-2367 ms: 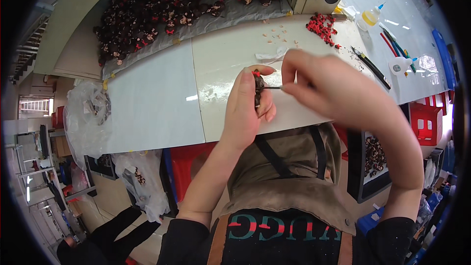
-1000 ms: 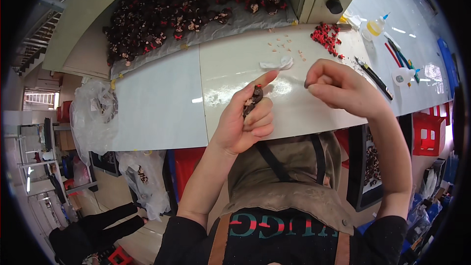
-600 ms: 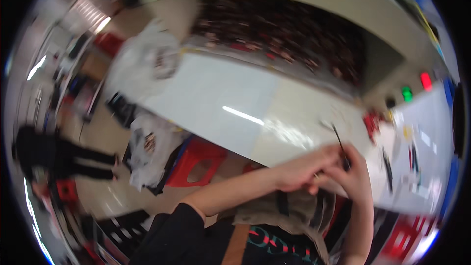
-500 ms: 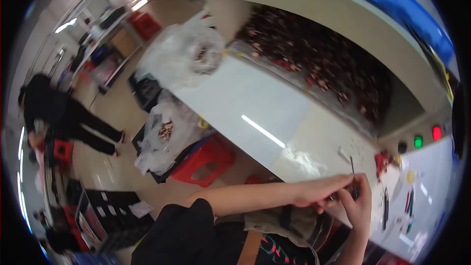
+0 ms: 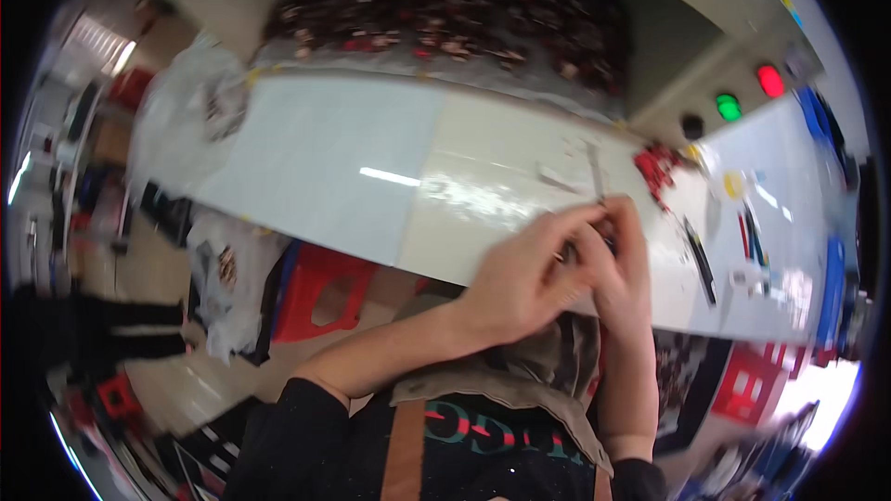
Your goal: Assembling and gluing small toy character figures at a factory workbench.
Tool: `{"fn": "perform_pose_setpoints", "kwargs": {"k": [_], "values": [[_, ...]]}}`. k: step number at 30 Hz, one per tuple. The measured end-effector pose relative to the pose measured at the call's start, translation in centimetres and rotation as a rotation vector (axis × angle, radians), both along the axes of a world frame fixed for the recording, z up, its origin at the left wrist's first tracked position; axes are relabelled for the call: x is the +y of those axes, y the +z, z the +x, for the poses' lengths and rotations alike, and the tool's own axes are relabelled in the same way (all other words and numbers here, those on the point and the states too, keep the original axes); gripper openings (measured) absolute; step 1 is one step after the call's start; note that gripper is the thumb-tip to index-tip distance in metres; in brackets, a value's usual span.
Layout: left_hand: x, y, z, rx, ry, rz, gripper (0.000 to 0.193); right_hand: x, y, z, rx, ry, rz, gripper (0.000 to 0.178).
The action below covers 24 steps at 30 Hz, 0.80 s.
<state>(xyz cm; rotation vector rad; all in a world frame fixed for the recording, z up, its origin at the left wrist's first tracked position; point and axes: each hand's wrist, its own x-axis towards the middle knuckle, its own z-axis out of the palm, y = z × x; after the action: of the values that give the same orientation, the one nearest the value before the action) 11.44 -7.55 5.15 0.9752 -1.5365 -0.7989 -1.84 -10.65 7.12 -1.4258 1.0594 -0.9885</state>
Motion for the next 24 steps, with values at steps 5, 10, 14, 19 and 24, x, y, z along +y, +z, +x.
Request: {"fn": "perform_pose_setpoints", "kwargs": {"k": [5, 10, 14, 19, 24], "values": [[-1.7, -0.6, -0.4, -0.053, 0.027, -0.008, 0.026, 0.1, -0.1, -0.3, -0.003, -0.014, 0.158, 0.017], [-1.7, 0.2, -0.8, 0.293, -0.03, 0.381, 0.028, 0.5, -0.6, -0.4, -0.124, -0.01, 0.064, 0.016], [-1.6, 1.7, -0.2, 0.545, -0.163, 0.672, 0.032, 0.3, -1.2, -0.9, -0.145, 0.068, 0.093, 0.015], [-2.0, 2.7, 0.7, 0.857, -0.297, 1.014, 0.03, 0.7, -0.8, -0.8, -0.227, 0.09, 0.137, 0.016], [-1.6, 2.8, 1.9, 0.974, -0.393, 1.126, 0.028, 1.7, 0.2, -0.3, -0.261, 0.097, 0.158, 0.017]]}}
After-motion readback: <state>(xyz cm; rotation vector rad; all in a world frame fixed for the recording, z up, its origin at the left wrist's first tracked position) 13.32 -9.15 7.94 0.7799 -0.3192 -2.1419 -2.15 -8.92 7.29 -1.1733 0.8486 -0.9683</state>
